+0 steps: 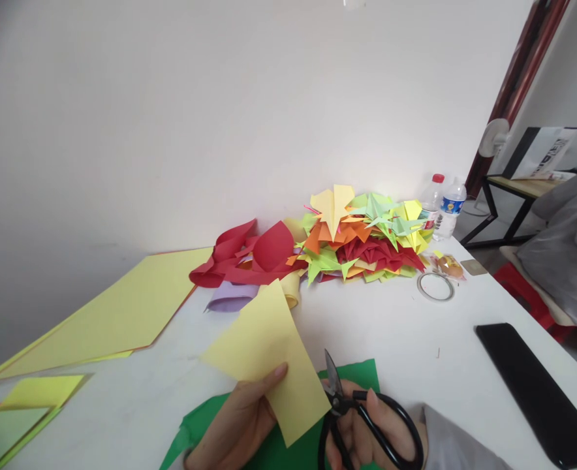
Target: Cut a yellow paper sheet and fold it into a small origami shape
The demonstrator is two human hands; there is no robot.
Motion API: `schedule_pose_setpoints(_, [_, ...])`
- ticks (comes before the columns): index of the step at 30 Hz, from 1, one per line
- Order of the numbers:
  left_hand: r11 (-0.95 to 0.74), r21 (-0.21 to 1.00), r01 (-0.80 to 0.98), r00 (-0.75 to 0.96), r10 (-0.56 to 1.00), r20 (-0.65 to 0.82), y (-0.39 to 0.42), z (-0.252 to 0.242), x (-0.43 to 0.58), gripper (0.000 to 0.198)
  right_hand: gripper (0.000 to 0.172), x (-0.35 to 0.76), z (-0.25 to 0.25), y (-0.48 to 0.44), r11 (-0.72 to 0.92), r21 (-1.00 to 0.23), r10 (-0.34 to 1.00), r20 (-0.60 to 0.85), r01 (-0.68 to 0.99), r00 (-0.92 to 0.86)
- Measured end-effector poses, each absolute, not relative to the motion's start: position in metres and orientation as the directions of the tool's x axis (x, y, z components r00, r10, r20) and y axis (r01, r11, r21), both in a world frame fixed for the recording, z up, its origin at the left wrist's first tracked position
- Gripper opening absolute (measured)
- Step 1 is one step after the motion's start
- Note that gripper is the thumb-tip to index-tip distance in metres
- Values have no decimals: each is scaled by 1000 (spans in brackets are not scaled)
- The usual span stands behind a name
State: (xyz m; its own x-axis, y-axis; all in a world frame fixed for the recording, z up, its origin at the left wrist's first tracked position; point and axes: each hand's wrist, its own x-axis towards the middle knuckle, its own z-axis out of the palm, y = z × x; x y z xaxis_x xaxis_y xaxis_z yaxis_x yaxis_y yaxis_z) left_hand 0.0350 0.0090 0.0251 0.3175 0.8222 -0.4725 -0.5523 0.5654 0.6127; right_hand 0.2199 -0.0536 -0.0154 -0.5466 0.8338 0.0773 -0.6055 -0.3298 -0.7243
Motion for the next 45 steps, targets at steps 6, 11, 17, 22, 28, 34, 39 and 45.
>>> schedule_pose_setpoints(6, [578, 621, -529, 334, 815, -474, 9, 22, 35, 70, 91, 218, -18, -53, -342, -695, 833, 87, -632, -547])
schedule_pose_setpoints(11, [585, 619, -524, 341, 810, -477, 10, 23, 34, 71, 90, 219, -19, -53, -335, -689, 834, 100, -643, -542])
schedule_pose_setpoints(17, [559, 637, -531, 325, 828, -457, 10, 24, 31, 73, 87, 221, -16, -53, -322, -703, 833, 107, -634, -543])
schedule_pose_setpoints(22, [558, 621, -551, 324, 828, -457, 11, 25, 32, 76, 93, 220, -13, -53, -341, -720, 842, 53, -605, -538])
schedule_pose_setpoints(28, [567, 619, -543, 312, 821, -478, 9, 25, 34, 72, 94, 221, -17, -54, -341, -731, 836, 51, -591, -546])
schedule_pose_setpoints(34, [574, 637, -515, 314, 817, -484, 8, 17, 34, 71, 95, 219, -26, -55, -335, -732, 846, 43, -593, -531])
schedule_pose_setpoints(39, [571, 639, -515, 316, 819, -478, 9, 17, 32, 72, 91, 220, -21, -54, -340, -704, 835, 79, -624, -544])
schedule_pose_setpoints(45, [551, 632, -545, 303, 832, -465, 12, 22, 31, 77, 93, 223, -16, -53, -344, -724, 839, 50, -598, -543])
